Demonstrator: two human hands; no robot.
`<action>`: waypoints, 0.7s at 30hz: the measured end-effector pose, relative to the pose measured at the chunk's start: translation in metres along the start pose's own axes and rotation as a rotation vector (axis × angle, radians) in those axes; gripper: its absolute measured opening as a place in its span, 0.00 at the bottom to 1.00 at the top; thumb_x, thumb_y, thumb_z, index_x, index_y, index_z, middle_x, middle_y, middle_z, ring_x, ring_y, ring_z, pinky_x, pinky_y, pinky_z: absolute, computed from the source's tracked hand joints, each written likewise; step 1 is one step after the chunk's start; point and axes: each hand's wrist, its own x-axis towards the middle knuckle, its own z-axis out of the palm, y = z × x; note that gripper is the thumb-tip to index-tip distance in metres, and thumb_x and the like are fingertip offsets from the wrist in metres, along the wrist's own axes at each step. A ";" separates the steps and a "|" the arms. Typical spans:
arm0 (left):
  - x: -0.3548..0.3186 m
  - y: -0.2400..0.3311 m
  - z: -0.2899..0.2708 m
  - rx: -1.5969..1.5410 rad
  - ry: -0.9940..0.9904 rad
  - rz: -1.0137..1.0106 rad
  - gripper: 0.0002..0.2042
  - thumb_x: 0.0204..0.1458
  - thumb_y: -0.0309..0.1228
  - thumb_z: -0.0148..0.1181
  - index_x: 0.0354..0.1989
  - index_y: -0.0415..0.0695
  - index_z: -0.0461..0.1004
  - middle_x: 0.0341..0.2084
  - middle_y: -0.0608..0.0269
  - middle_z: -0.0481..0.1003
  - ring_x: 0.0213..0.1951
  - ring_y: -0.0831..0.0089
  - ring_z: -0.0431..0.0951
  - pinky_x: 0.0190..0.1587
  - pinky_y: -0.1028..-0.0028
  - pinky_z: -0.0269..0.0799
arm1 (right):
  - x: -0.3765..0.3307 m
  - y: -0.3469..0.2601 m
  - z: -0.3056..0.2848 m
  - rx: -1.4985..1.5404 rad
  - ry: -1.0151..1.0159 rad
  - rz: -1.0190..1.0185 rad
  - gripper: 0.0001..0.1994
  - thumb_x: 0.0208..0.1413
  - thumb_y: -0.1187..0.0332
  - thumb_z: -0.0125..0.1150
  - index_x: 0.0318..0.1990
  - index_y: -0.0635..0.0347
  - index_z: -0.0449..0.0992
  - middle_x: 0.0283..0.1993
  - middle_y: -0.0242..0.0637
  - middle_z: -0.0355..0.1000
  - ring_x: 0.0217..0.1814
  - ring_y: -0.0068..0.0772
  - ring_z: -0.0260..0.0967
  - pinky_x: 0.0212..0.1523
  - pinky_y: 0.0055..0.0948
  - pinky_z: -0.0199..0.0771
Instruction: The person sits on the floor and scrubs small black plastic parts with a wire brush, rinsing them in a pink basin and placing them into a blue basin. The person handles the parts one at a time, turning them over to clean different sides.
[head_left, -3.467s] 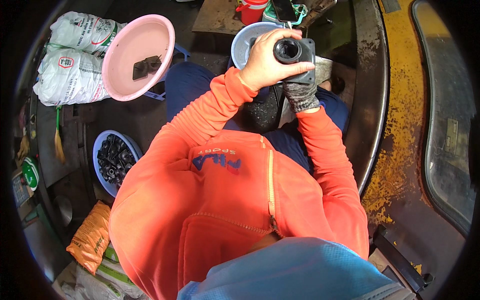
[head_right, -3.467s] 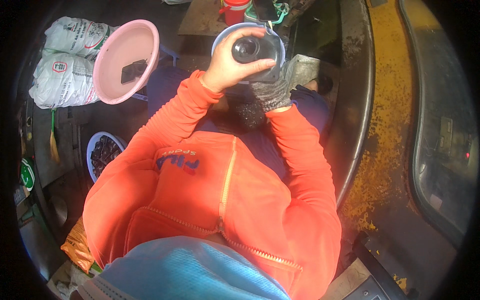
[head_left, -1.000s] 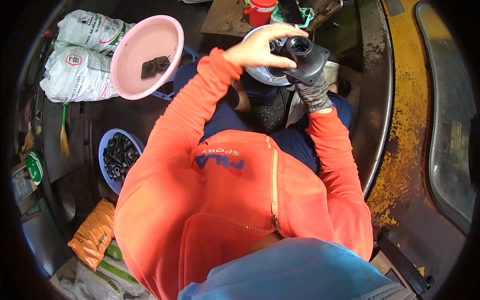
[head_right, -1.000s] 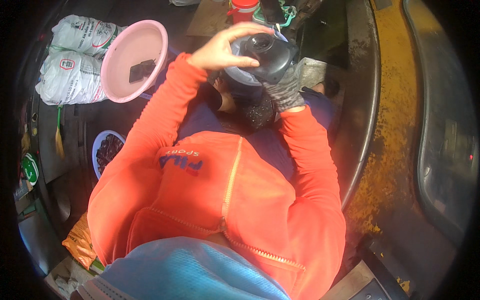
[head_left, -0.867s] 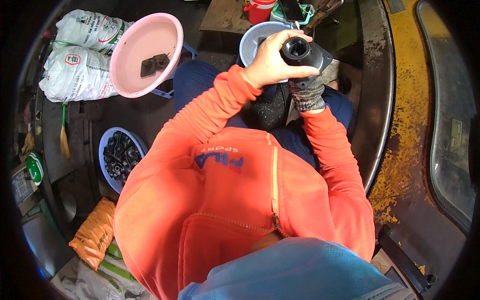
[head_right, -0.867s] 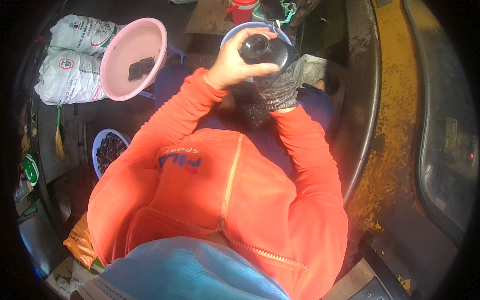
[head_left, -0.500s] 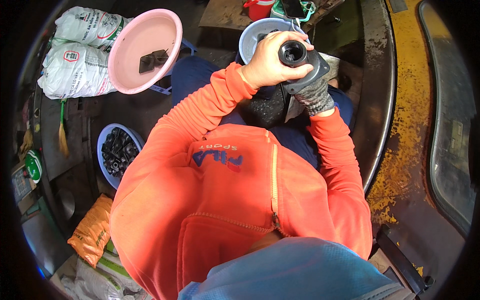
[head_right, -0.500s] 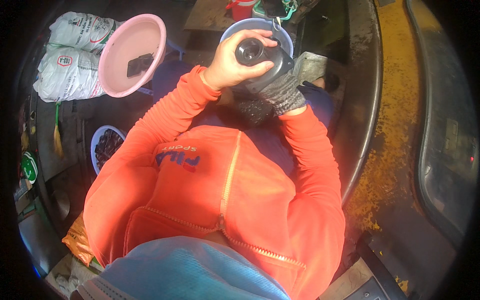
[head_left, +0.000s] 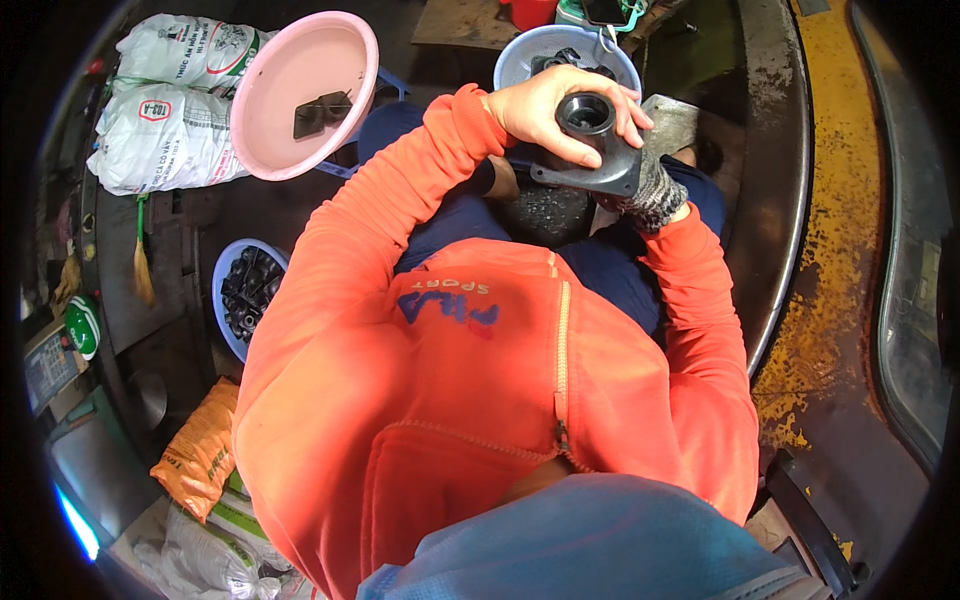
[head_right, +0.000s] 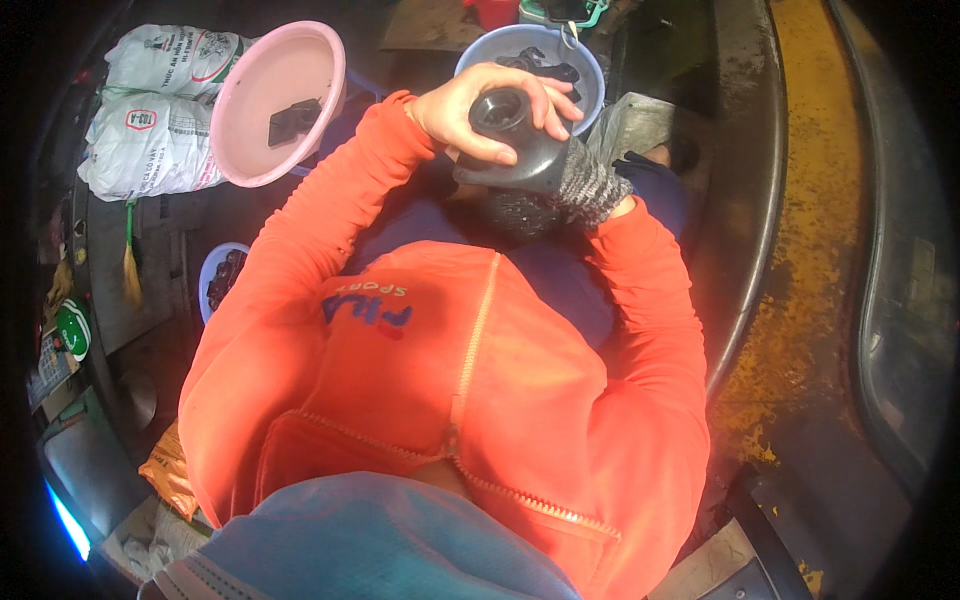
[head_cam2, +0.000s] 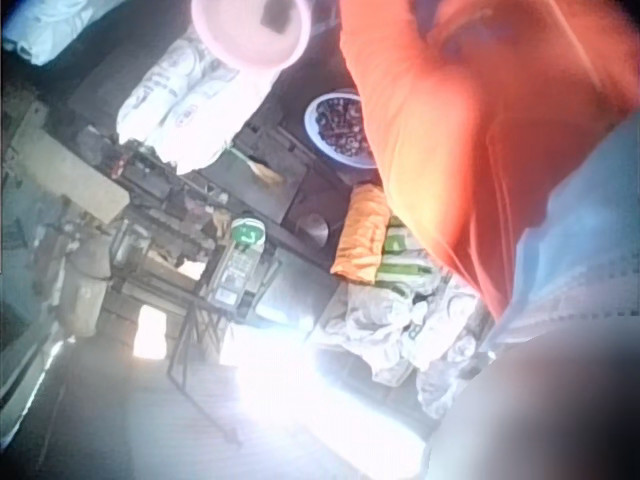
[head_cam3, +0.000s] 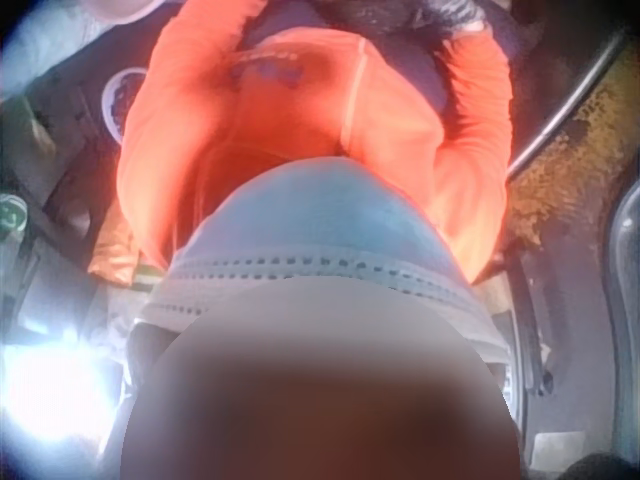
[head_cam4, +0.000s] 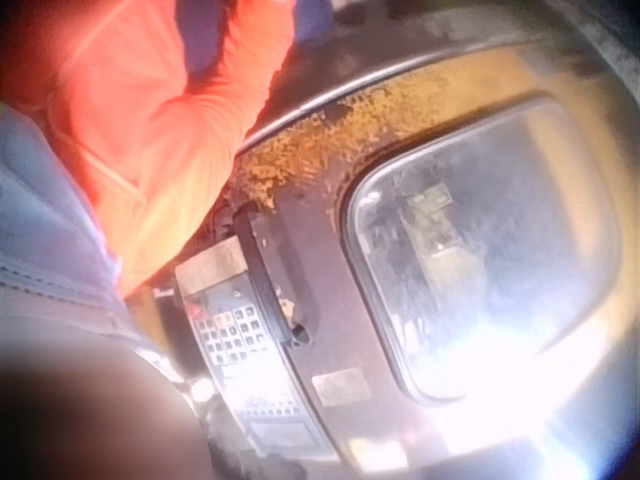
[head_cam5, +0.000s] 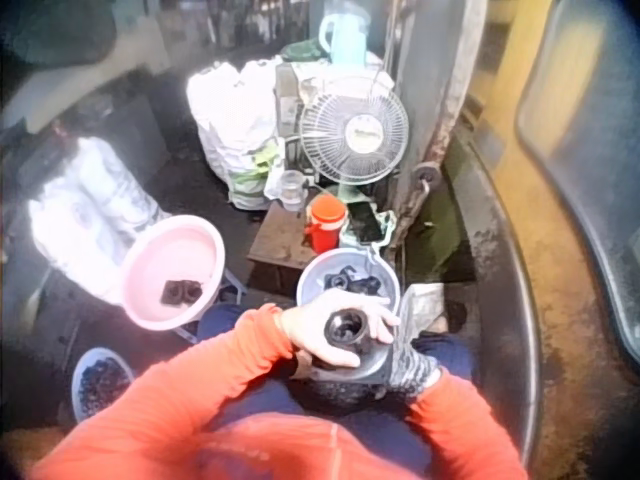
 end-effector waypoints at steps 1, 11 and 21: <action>0.000 0.000 0.000 -0.043 -0.015 -0.030 0.15 0.37 0.30 0.68 0.34 0.45 0.70 0.38 0.57 0.78 0.54 0.56 0.71 0.67 0.50 0.44 | -0.002 0.004 0.000 0.034 -0.006 -0.023 0.31 0.45 0.64 0.69 0.58 0.56 0.66 0.56 0.36 0.67 0.62 0.33 0.60 0.62 0.33 0.59; 0.020 -0.004 -0.012 -0.212 -0.361 0.069 0.22 0.32 0.42 0.73 0.33 0.46 0.72 0.38 0.56 0.79 0.53 0.53 0.72 0.66 0.46 0.36 | -0.004 0.048 0.001 -0.002 0.304 0.082 0.29 0.47 0.63 0.67 0.58 0.54 0.66 0.57 0.35 0.66 0.67 0.27 0.53 0.66 0.30 0.52; 0.018 0.000 0.008 0.391 0.482 -0.100 0.25 0.31 0.36 0.77 0.40 0.44 0.74 0.49 0.62 0.75 0.52 0.65 0.73 0.56 0.70 0.64 | 0.028 -0.018 -0.007 -0.370 0.588 -0.105 0.24 0.49 0.69 0.64 0.54 0.61 0.64 0.50 0.37 0.69 0.52 0.31 0.68 0.51 0.31 0.70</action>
